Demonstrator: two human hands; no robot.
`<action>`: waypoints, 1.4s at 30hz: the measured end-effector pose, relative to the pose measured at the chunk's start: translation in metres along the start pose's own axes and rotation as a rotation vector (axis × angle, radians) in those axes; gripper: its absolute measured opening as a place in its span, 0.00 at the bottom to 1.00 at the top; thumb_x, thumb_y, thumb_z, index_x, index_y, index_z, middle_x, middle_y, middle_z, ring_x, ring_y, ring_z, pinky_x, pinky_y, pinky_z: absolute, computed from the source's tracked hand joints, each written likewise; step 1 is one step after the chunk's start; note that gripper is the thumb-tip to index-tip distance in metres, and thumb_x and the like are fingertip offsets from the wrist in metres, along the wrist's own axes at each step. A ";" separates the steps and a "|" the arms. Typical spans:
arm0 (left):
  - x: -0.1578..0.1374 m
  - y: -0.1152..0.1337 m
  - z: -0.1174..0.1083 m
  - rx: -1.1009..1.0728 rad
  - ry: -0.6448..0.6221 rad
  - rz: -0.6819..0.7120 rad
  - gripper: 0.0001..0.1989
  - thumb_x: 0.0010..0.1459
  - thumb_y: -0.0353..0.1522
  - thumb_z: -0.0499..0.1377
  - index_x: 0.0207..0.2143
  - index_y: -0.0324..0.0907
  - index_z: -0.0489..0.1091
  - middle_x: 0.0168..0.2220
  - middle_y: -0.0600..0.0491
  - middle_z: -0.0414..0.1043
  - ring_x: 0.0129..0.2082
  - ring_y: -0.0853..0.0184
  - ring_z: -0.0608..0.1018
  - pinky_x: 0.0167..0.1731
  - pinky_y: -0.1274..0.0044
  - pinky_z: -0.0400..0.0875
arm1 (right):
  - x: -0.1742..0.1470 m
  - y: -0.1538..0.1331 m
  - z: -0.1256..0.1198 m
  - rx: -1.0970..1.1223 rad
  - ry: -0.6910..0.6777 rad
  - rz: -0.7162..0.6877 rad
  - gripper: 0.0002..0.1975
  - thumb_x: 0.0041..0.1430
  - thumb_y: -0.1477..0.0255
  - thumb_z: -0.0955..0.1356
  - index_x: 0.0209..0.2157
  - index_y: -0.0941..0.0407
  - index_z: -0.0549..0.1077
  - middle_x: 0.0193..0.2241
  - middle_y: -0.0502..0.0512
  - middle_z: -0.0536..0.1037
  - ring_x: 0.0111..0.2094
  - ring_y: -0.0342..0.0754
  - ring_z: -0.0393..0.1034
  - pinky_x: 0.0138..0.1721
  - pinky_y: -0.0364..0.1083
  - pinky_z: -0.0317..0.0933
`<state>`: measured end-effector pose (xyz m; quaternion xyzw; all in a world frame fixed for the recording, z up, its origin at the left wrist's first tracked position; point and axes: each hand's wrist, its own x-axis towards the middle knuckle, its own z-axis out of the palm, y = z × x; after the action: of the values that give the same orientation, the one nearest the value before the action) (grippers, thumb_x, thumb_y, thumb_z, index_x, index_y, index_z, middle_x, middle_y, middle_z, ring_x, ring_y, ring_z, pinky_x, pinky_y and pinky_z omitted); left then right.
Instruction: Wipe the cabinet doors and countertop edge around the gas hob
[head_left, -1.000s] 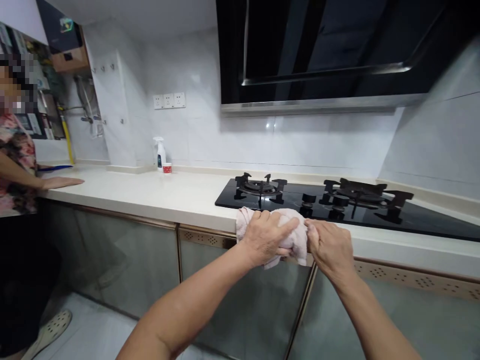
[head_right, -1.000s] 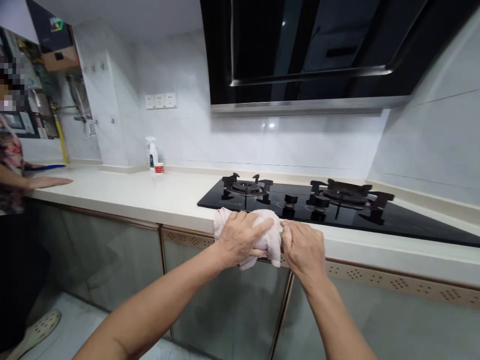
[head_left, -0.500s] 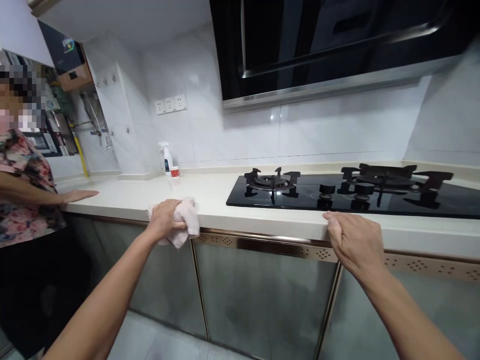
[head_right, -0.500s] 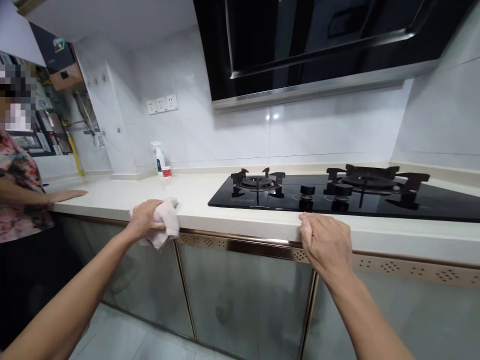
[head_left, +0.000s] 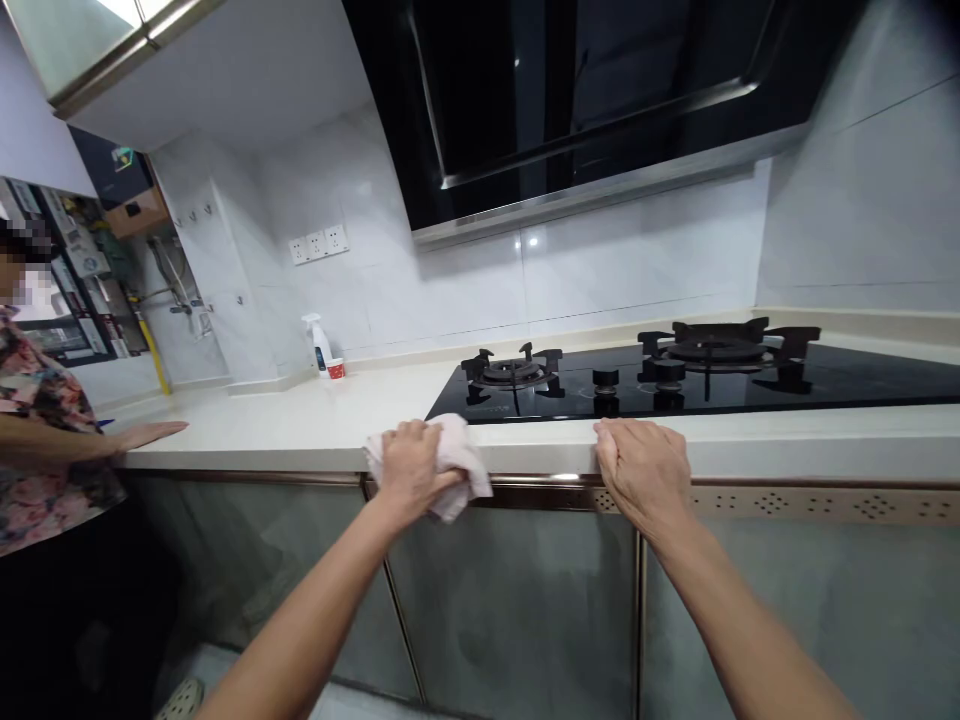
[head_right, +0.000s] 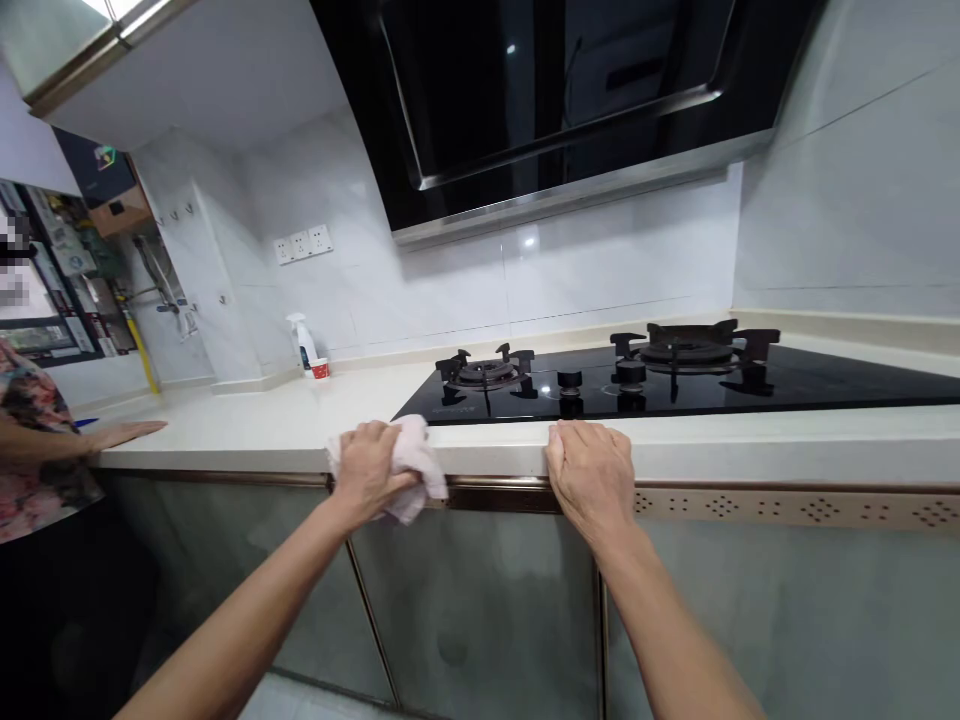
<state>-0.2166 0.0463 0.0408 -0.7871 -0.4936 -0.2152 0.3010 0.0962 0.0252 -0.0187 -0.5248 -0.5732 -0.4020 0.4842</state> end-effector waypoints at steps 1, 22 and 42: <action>0.008 0.023 -0.001 -0.013 0.023 0.049 0.33 0.53 0.54 0.60 0.53 0.44 0.66 0.48 0.45 0.69 0.48 0.53 0.68 0.45 0.63 0.60 | 0.000 0.000 0.000 -0.001 -0.002 -0.003 0.12 0.66 0.71 0.61 0.37 0.57 0.75 0.34 0.55 0.79 0.38 0.49 0.69 0.44 0.50 0.52; 0.111 0.034 0.002 -0.126 -0.188 -0.339 0.25 0.62 0.47 0.45 0.50 0.39 0.65 0.52 0.36 0.67 0.54 0.47 0.69 0.48 0.60 0.64 | 0.004 -0.003 -0.006 0.093 -0.020 0.041 0.09 0.65 0.72 0.62 0.36 0.56 0.73 0.36 0.56 0.77 0.40 0.50 0.67 0.46 0.51 0.52; 0.127 0.138 -0.014 -0.447 -0.342 0.184 0.26 0.63 0.51 0.44 0.58 0.54 0.65 0.58 0.52 0.69 0.58 0.55 0.69 0.55 0.62 0.63 | 0.005 0.003 -0.016 0.014 -0.087 -0.077 0.11 0.68 0.72 0.59 0.33 0.56 0.70 0.34 0.56 0.74 0.39 0.50 0.63 0.46 0.50 0.51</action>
<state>-0.0387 0.0733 0.0956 -0.9000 -0.4042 -0.1546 0.0510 0.1016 0.0115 -0.0104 -0.5157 -0.6163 -0.3932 0.4468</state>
